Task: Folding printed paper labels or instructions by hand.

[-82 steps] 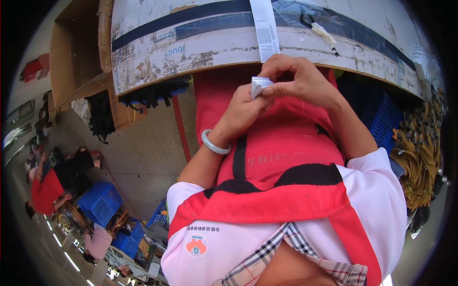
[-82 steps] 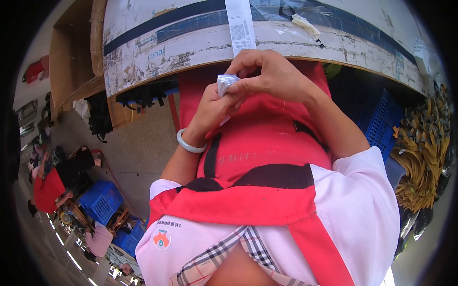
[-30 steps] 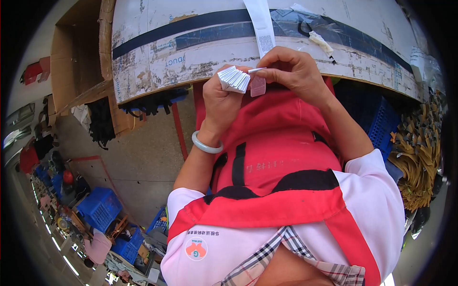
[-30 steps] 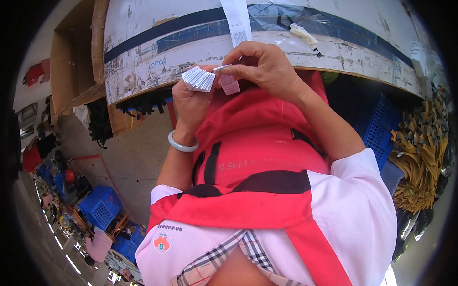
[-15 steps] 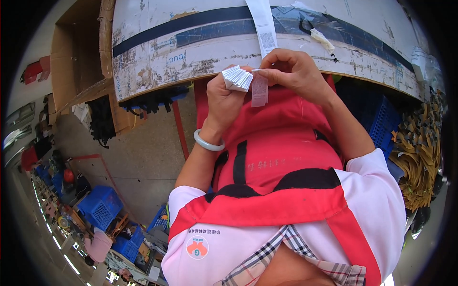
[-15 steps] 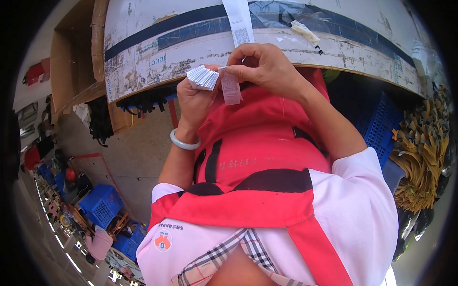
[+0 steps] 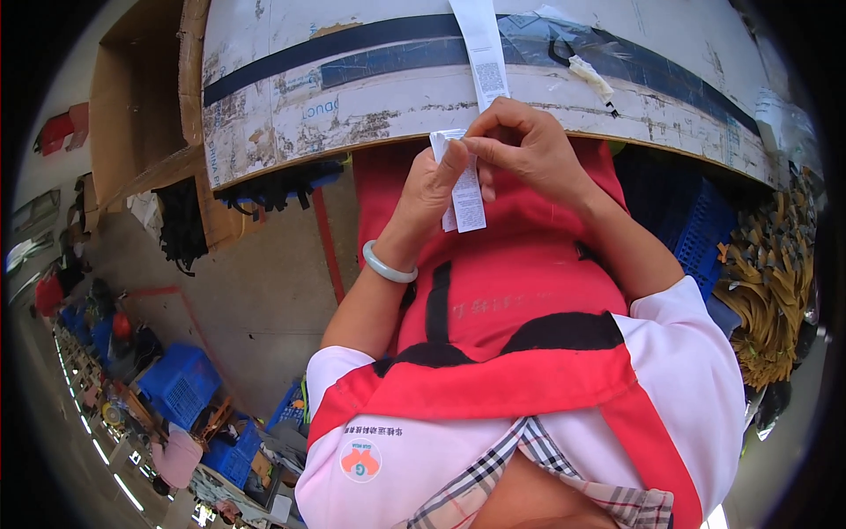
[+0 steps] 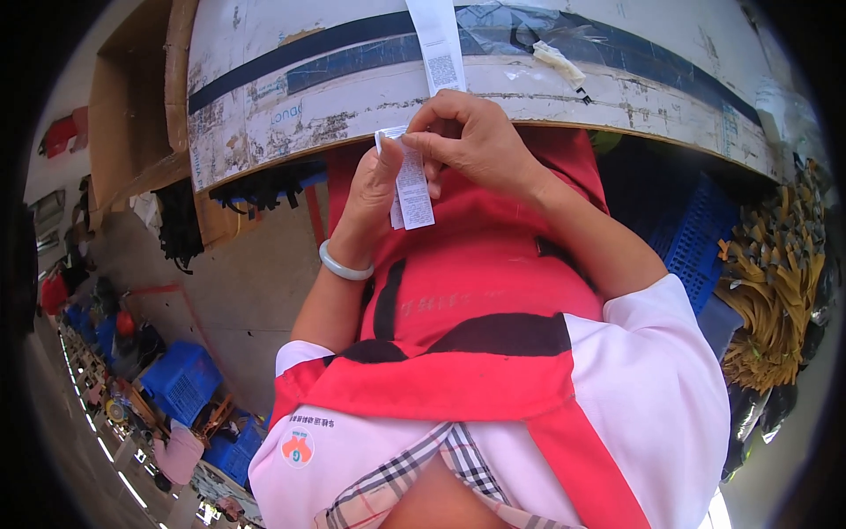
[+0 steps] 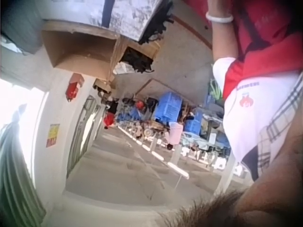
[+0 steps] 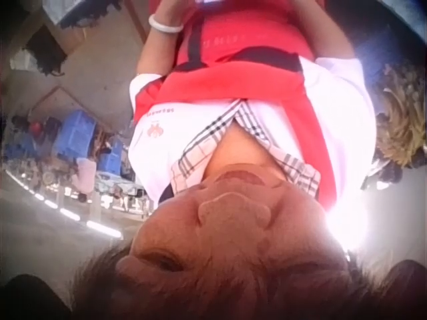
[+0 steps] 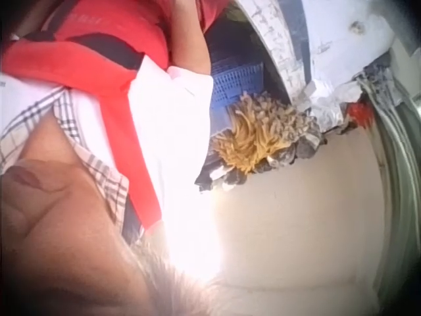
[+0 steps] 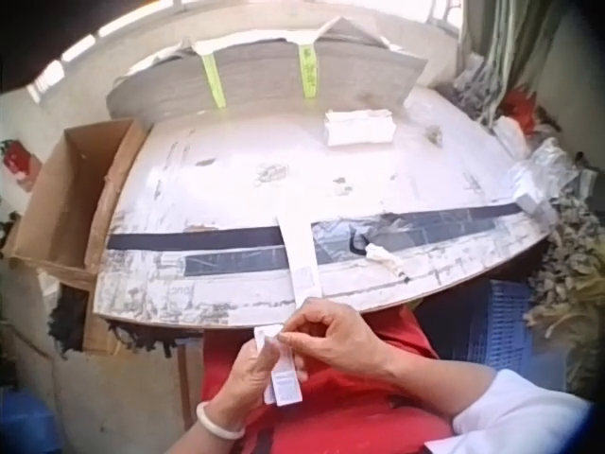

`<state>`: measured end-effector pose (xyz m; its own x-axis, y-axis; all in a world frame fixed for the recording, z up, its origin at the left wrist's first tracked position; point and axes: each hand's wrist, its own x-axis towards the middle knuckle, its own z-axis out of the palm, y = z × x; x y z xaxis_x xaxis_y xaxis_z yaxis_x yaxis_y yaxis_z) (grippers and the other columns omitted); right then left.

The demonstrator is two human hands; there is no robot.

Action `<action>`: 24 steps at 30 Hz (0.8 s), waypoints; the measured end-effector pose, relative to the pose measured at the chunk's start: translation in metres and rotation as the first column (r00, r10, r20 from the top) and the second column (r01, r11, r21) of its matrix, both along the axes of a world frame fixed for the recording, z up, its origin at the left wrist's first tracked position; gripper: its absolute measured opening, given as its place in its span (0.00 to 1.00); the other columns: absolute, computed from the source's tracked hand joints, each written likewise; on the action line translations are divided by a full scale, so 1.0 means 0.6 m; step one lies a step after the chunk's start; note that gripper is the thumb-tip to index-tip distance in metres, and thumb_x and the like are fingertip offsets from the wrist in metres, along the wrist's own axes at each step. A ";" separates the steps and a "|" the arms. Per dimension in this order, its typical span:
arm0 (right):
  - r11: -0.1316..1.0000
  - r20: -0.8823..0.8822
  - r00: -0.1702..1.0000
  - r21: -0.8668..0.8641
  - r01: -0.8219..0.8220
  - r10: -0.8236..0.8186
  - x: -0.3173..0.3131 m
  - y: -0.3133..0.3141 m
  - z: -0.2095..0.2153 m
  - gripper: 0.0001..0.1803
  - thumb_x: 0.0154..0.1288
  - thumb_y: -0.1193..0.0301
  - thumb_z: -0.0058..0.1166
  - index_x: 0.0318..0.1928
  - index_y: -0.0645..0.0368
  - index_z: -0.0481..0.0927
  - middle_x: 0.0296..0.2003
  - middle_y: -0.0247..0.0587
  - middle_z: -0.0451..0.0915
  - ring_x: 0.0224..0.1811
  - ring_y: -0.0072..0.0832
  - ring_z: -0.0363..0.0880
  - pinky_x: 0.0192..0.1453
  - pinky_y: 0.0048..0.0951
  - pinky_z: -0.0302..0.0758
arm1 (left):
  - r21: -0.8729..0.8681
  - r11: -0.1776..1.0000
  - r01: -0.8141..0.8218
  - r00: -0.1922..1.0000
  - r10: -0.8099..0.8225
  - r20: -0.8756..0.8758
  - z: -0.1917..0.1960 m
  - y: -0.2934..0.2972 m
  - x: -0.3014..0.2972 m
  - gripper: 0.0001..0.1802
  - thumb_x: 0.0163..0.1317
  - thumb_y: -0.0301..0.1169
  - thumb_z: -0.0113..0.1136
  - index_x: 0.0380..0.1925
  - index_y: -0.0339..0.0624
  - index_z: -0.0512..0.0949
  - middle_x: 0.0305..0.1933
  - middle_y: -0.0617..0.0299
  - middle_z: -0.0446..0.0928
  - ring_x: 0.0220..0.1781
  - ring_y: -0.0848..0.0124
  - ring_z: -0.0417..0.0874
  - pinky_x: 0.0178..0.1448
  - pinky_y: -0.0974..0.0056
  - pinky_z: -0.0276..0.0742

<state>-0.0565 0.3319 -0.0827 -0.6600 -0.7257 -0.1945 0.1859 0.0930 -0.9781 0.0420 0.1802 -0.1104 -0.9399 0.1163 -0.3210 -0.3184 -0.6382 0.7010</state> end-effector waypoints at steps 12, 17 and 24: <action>0.661 -0.936 0.351 0.265 0.703 0.002 -0.160 0.168 -0.086 0.13 0.61 0.65 0.64 0.45 0.53 0.87 0.43 0.39 0.80 0.48 0.35 0.76 0.54 0.32 0.72 | 0.034 0.998 -0.050 0.998 0.049 0.044 -0.017 0.003 0.002 0.15 0.73 0.38 0.54 0.44 0.35 0.76 0.26 0.66 0.70 0.29 0.72 0.79 0.35 0.68 0.75; 0.684 -0.890 0.444 0.260 0.682 -0.105 -0.160 0.169 -0.081 0.13 0.60 0.67 0.65 0.45 0.53 0.87 0.44 0.37 0.81 0.48 0.32 0.76 0.54 0.30 0.72 | 0.004 0.998 -0.062 0.996 0.062 0.066 -0.011 0.004 0.000 0.14 0.73 0.38 0.54 0.44 0.35 0.76 0.25 0.66 0.70 0.29 0.72 0.79 0.34 0.68 0.74; 0.874 -0.725 0.648 0.136 0.467 -0.234 -0.128 0.070 -0.038 0.09 0.62 0.67 0.64 0.42 0.55 0.86 0.37 0.39 0.80 0.44 0.32 0.76 0.51 0.32 0.73 | -0.003 0.997 -0.071 0.992 0.071 0.101 -0.013 0.002 -0.001 0.13 0.72 0.36 0.56 0.42 0.36 0.77 0.24 0.68 0.68 0.25 0.77 0.71 0.30 0.71 0.67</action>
